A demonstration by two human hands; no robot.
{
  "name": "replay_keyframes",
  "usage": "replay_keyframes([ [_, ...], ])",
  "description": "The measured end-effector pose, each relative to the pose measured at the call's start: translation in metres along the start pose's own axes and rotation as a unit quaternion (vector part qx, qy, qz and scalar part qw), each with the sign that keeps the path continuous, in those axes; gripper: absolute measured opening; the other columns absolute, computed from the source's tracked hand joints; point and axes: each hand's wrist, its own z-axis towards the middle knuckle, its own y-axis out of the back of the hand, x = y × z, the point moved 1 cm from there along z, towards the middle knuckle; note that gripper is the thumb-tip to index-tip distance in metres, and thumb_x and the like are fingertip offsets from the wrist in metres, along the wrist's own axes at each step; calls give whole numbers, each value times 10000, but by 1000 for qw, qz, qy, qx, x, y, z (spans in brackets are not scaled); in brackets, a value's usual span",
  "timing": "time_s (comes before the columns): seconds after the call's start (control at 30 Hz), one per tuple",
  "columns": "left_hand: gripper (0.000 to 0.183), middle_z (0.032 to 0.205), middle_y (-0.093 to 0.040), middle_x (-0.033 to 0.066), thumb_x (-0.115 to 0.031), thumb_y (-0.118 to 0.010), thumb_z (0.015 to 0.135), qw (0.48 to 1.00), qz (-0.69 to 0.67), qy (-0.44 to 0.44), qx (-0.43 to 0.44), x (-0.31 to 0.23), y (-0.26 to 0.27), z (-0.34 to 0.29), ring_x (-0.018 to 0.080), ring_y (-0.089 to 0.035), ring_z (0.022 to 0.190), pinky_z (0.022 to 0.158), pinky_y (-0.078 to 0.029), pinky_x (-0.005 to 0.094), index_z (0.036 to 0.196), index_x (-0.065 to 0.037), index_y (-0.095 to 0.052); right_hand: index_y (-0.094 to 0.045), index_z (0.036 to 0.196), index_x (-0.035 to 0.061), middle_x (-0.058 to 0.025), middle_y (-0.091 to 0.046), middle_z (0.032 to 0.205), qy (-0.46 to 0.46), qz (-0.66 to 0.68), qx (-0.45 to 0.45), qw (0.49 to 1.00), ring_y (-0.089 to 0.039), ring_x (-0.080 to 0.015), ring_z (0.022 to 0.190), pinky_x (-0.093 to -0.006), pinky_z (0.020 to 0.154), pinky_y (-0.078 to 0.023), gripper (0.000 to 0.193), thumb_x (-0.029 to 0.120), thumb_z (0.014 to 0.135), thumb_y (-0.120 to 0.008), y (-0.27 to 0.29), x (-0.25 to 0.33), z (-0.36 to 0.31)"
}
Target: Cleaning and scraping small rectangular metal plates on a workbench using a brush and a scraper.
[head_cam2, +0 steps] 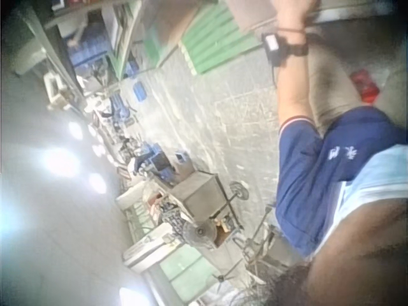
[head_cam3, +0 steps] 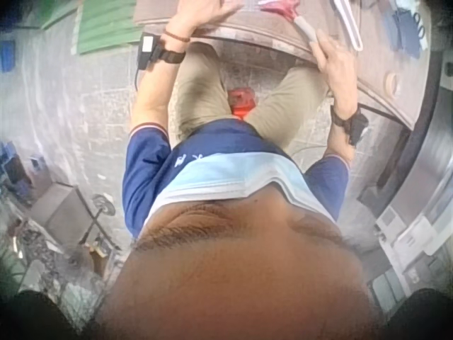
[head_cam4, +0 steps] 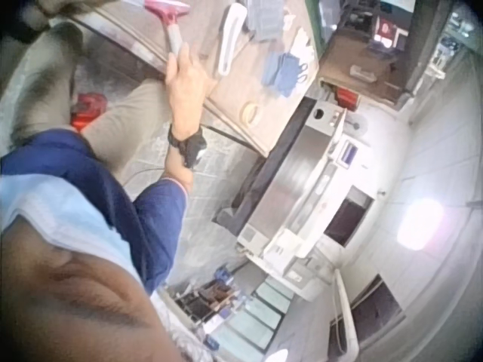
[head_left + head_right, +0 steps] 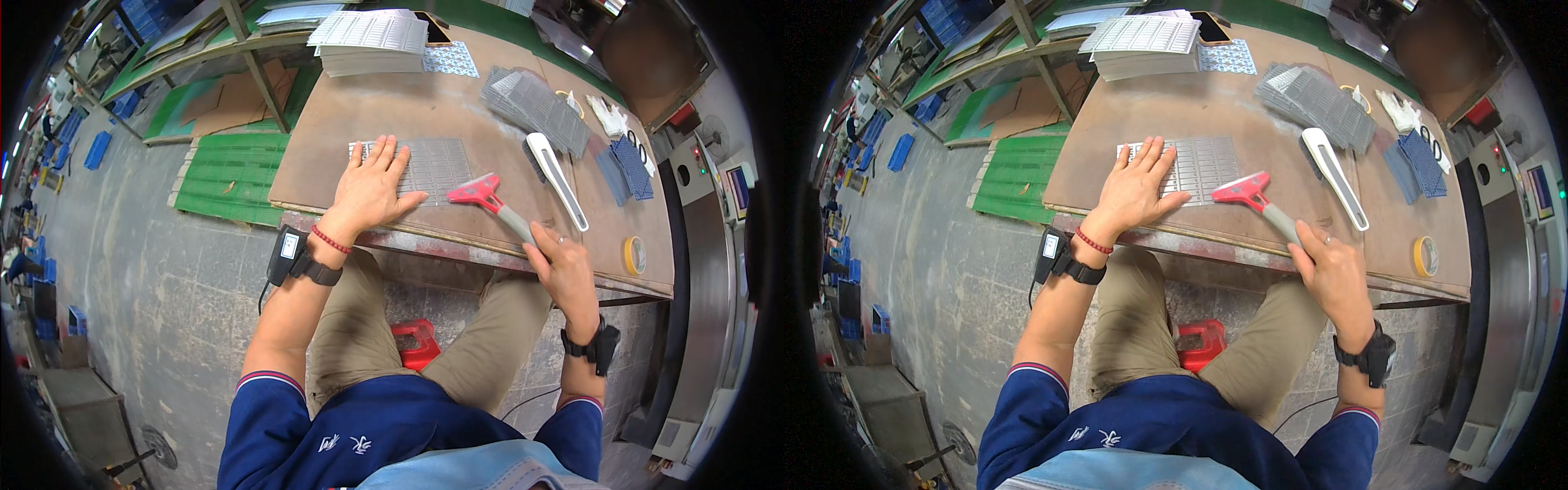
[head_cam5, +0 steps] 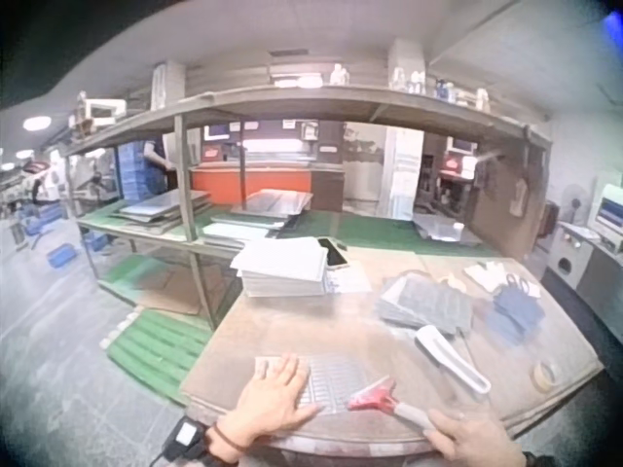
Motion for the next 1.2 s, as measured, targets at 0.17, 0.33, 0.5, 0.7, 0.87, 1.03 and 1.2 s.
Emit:
replay_keyframes([
  [0.17,782,1479,-423,230,-602,-557,885,1000,5,-4,12,-2,4,0,350,-366,1407,1150,-248,554,1406,-26,-470,-664,1117,27,-159,-694,917,-10,-29,-18,999,-659,-338,704,-416,613,-517,283,164,870,-684,-9,4,3],
  [0.33,781,1480,-418,233,-600,-559,884,1000,-5,-3,9,-1,-2,0,348,-368,1406,1153,-245,553,1403,-22,-471,-660,1121,25,-166,-693,918,5,-37,-11,999,-660,-345,713,-419,614,-517,290,166,870,-687,-17,-3,25],
  [0.5,782,1476,-422,233,-598,-564,879,1000,1,-5,9,1,0,-1,355,-375,1399,1146,-252,563,1401,-24,-474,-659,1109,21,-178,-690,926,-13,8,-23,1000,-658,-358,721,-422,616,-515,281,162,868,-686,-5,5,2],
  [0.7,782,1481,-416,236,-593,-562,884,1000,11,-2,7,2,1,1,361,-370,1400,1143,-254,567,1410,-23,-462,-654,1088,37,-178,-680,837,10,-42,1,999,-652,-368,707,-444,601,-506,267,196,874,-676,-22,-9,50],
  [0.87,786,1485,-408,242,-601,-557,884,1000,-4,2,15,0,2,-1,363,-360,1407,1154,-238,554,1414,-28,-459,-666,1091,85,-159,-668,754,-5,-80,16,997,-653,-375,711,-451,602,-505,277,252,871,-675,-46,-24,83],
  [1.03,798,1492,-399,241,-610,-551,884,1000,-10,3,19,1,-2,-1,361,-351,1413,1159,-231,552,1422,-29,-447,-712,1084,74,-195,-696,843,-40,14,-60,997,-686,-344,754,-392,650,-534,320,260,823,-734,-41,-48,65],
  [1.2,795,1508,-383,227,-600,-569,885,998,-32,-23,42,16,4,0,359,-325,1429,1167,-216,549,1432,-38,-435,-727,1090,30,-173,-735,991,-124,120,-3,985,-727,-214,845,-298,766,-539,343,141,771,-787,10,-70,-11],
])
